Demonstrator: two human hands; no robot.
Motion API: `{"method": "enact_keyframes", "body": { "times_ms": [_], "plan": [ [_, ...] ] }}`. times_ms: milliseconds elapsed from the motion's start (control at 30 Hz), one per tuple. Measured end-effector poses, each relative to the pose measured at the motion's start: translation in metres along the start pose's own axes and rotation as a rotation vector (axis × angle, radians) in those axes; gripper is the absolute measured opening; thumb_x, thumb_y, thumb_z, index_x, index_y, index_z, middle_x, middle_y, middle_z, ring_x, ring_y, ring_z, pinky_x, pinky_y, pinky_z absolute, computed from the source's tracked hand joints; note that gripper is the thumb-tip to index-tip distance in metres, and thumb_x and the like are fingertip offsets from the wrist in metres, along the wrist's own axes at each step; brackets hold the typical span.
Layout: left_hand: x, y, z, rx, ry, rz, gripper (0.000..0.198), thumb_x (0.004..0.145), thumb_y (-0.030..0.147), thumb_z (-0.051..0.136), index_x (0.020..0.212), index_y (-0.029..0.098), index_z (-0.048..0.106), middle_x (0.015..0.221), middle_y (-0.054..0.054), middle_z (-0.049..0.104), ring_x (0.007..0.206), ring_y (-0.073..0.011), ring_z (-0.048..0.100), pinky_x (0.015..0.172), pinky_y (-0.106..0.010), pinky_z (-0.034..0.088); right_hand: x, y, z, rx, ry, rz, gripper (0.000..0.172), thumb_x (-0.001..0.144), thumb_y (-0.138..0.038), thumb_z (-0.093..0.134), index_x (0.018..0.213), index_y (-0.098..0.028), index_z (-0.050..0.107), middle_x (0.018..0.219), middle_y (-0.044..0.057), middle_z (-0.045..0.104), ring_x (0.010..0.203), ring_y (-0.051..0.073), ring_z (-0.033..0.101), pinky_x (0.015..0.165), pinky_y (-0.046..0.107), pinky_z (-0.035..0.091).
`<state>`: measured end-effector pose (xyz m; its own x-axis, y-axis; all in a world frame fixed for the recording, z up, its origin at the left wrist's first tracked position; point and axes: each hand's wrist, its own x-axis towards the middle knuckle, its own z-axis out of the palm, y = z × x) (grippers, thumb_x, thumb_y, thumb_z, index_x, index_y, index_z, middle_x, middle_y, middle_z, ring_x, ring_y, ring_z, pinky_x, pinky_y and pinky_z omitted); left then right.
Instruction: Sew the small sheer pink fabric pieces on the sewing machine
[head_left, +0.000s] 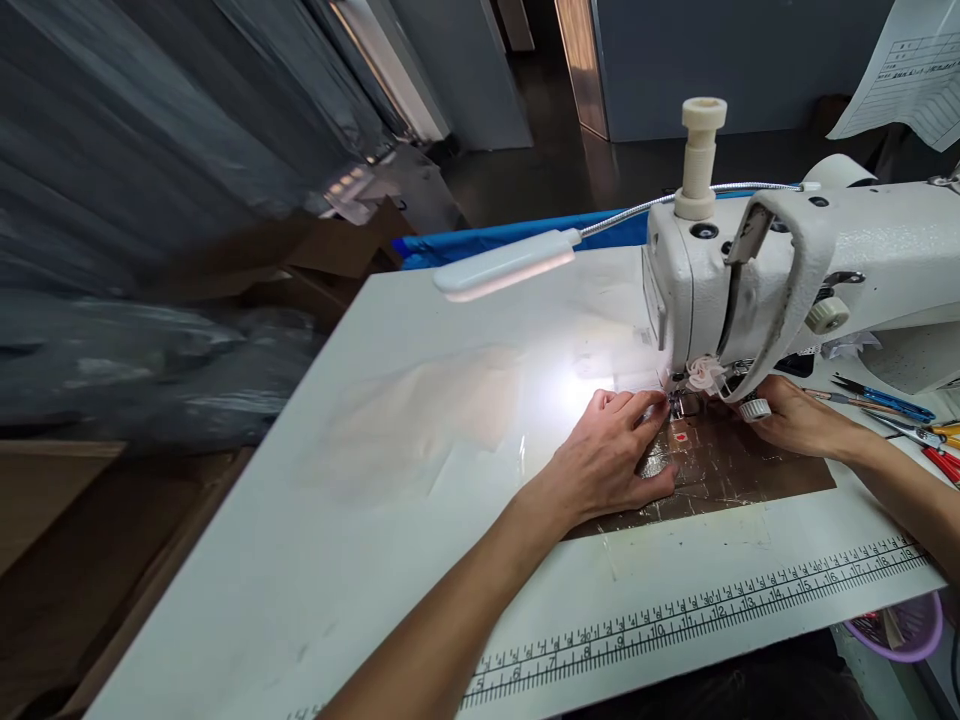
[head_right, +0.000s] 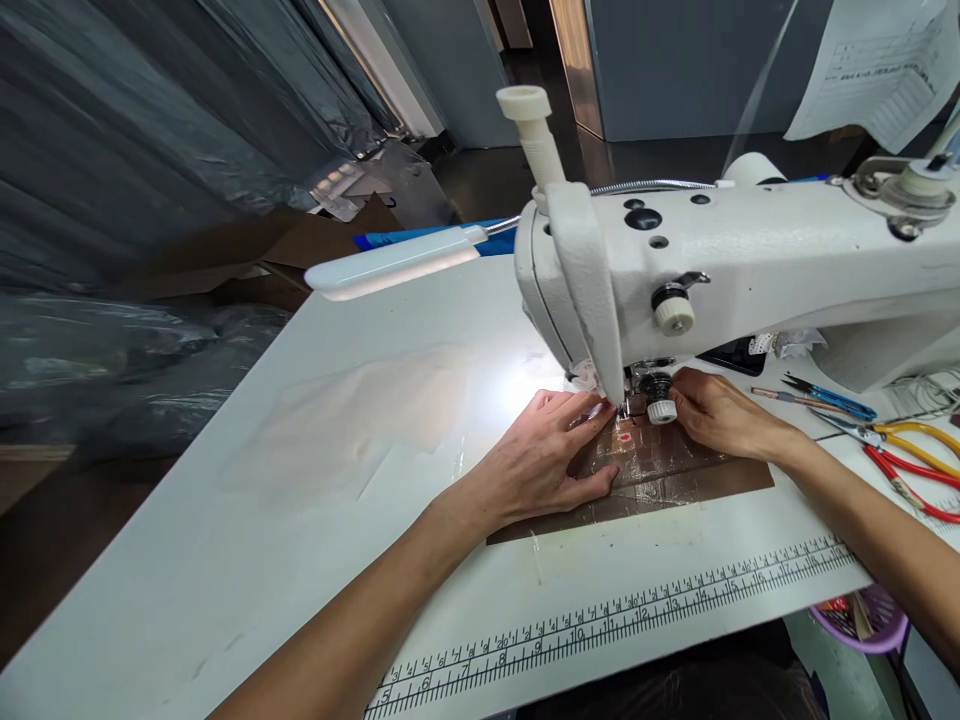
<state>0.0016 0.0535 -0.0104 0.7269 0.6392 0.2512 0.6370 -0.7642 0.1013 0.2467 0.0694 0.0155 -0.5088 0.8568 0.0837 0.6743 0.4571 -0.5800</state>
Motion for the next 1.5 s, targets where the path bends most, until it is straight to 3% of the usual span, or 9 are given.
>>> {"method": "enact_keyframes", "body": {
  "times_ms": [133, 367, 633, 733, 833, 967, 1100, 1300, 1500],
  "plan": [
    [-0.001, 0.000, 0.003, 0.021, 0.019, -0.013, 0.049, 0.090, 0.045, 0.049, 0.124, 0.011, 0.059, 0.113, -0.014, 0.061, 0.093, -0.0253, 0.057, 0.083, -0.043, 0.046, -0.004, 0.001, 0.009, 0.110, 0.068, -0.029, 0.036, 0.097, -0.039, 0.033, 0.075, -0.020, 0.054, 0.081, 0.006, 0.061, 0.071, 0.018, 0.059, 0.065, 0.031, 0.049],
    [-0.002, -0.002, 0.007, -0.037, 0.053, -0.053, 0.047, 0.093, 0.044, 0.048, 0.127, 0.013, 0.053, 0.118, -0.015, 0.059, 0.103, -0.0279, 0.056, 0.090, -0.048, 0.044, -0.012, -0.003, 0.014, 0.151, 0.116, 0.072, 0.030, 0.096, -0.039, 0.042, 0.094, -0.020, 0.066, 0.097, 0.006, 0.068, 0.082, 0.021, 0.064, 0.068, 0.031, 0.052],
    [0.000, 0.000, 0.013, 0.068, 0.304, -0.251, 0.034, 0.095, 0.026, 0.045, 0.128, 0.016, 0.043, 0.130, -0.021, 0.053, 0.116, -0.0315, 0.053, 0.093, -0.052, 0.040, -0.011, 0.004, 0.022, 0.118, 0.178, 0.059, 0.021, 0.088, -0.032, 0.048, 0.089, -0.020, 0.065, 0.095, 0.007, 0.069, 0.080, 0.022, 0.065, 0.066, 0.032, 0.053],
    [0.018, -0.023, 0.006, 0.043, 0.185, -0.313, 0.034, 0.094, 0.031, 0.047, 0.123, 0.013, 0.051, 0.125, -0.021, 0.057, 0.117, -0.0344, 0.053, 0.096, -0.051, 0.039, -0.012, 0.004, 0.024, 0.114, 0.190, 0.041, 0.019, 0.087, -0.031, 0.048, 0.083, -0.021, 0.064, 0.095, 0.008, 0.068, 0.080, 0.023, 0.065, 0.065, 0.034, 0.055],
    [0.047, -0.062, -0.006, -0.131, -0.016, -0.487, 0.031, 0.095, 0.040, 0.046, 0.104, 0.015, 0.063, 0.109, -0.016, 0.065, 0.108, -0.0326, 0.060, 0.094, -0.043, 0.042, -0.012, 0.004, 0.025, 0.091, 0.203, 0.035, 0.019, 0.086, -0.030, 0.048, 0.080, -0.021, 0.064, 0.094, 0.009, 0.068, 0.079, 0.024, 0.065, 0.064, 0.036, 0.056],
    [0.084, -0.115, -0.010, -0.170, -0.023, -0.608, 0.048, 0.099, 0.046, 0.033, 0.078, 0.018, 0.065, 0.082, -0.012, 0.069, 0.085, -0.0297, 0.066, 0.076, -0.036, 0.048, -0.010, 0.004, 0.025, 0.086, 0.211, 0.018, 0.023, 0.087, -0.031, 0.045, 0.074, -0.023, 0.062, 0.091, 0.008, 0.068, 0.077, 0.024, 0.066, 0.066, 0.038, 0.058],
    [0.103, -0.146, -0.006, -0.221, 0.018, -0.642, 0.048, 0.100, 0.046, 0.031, 0.093, 0.016, 0.067, 0.097, -0.013, 0.072, 0.095, -0.0299, 0.067, 0.082, -0.035, 0.048, -0.008, 0.005, 0.025, 0.081, 0.209, 0.001, 0.026, 0.088, -0.032, 0.044, 0.072, -0.023, 0.061, 0.086, 0.008, 0.068, 0.077, 0.025, 0.068, 0.066, 0.039, 0.058],
    [0.089, -0.157, -0.010, -0.287, 0.064, -0.666, 0.051, 0.097, 0.053, 0.037, 0.130, 0.021, 0.057, 0.141, -0.010, 0.057, 0.132, -0.0309, 0.050, 0.106, -0.038, 0.040, -0.009, 0.009, 0.026, 0.086, 0.195, -0.014, 0.032, 0.092, -0.036, 0.043, 0.067, -0.025, 0.060, 0.083, 0.008, 0.068, 0.070, 0.026, 0.067, 0.059, 0.040, 0.059],
    [0.050, -0.148, -0.019, -0.252, 0.119, -0.758, 0.036, 0.093, 0.037, 0.046, 0.116, 0.018, 0.065, 0.126, -0.012, 0.066, 0.123, -0.0309, 0.057, 0.106, -0.039, 0.042, -0.014, 0.000, 0.015, -0.019, 0.107, -0.110, 0.033, 0.096, -0.034, 0.040, 0.102, -0.024, 0.071, 0.097, 0.010, 0.072, 0.087, 0.028, 0.071, 0.073, 0.043, 0.062]
  ]
}}
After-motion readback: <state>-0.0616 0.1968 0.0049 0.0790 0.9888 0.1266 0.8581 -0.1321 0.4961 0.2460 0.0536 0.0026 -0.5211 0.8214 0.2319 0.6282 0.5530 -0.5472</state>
